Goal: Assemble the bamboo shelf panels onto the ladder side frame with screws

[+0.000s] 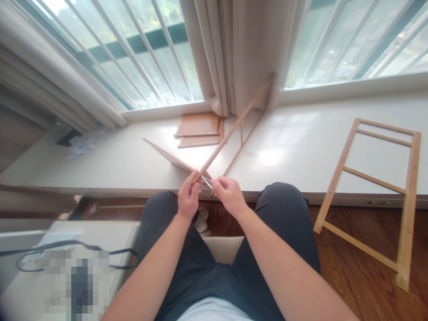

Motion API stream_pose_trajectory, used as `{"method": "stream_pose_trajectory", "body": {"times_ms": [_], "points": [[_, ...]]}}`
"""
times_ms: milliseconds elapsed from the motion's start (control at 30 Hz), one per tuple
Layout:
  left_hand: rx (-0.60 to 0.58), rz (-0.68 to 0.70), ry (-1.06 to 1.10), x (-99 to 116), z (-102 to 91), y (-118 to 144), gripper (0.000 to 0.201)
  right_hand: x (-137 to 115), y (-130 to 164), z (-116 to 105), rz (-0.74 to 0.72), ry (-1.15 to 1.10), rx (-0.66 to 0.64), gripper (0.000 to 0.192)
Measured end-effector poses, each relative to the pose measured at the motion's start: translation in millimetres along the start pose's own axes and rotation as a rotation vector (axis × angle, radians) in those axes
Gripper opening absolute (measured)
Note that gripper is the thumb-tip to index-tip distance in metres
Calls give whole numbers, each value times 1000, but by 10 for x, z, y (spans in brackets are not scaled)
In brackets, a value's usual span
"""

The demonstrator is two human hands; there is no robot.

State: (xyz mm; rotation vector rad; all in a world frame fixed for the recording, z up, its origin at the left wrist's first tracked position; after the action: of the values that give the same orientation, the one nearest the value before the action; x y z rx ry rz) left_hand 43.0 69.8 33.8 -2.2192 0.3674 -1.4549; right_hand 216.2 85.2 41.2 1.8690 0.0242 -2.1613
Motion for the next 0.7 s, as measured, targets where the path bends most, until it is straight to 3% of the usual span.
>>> {"method": "stream_pose_trajectory", "body": {"times_ms": [133, 267, 500, 700], "points": [[-1, 0, 6, 7, 1, -5, 43, -8, -6, 2, -20, 5, -5, 42], [1, 11, -13, 31, -1, -18, 43, 0, -21, 37, 36, -126, -53, 43], [0, 33, -45, 58, -7, -34, 43, -45, 27, 144, 297, -466, -260, 38], [-4, 47, -46, 46, -5, -28, 43, -80, 75, 160, 413, -582, -397, 31]]}}
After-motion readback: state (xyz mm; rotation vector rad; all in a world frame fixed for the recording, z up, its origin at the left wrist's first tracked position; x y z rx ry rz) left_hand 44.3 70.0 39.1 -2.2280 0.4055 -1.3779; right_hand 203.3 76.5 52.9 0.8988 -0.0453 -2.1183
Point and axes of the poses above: each hand's wrist, its own y-axis away from the middle knuckle, its own z-axis out of the palm, x = y × z, the point moved 4 cm from there along -y, towards the middle knuckle, and after that the axes turned 5 degrees about z, right-handed, at the moved point
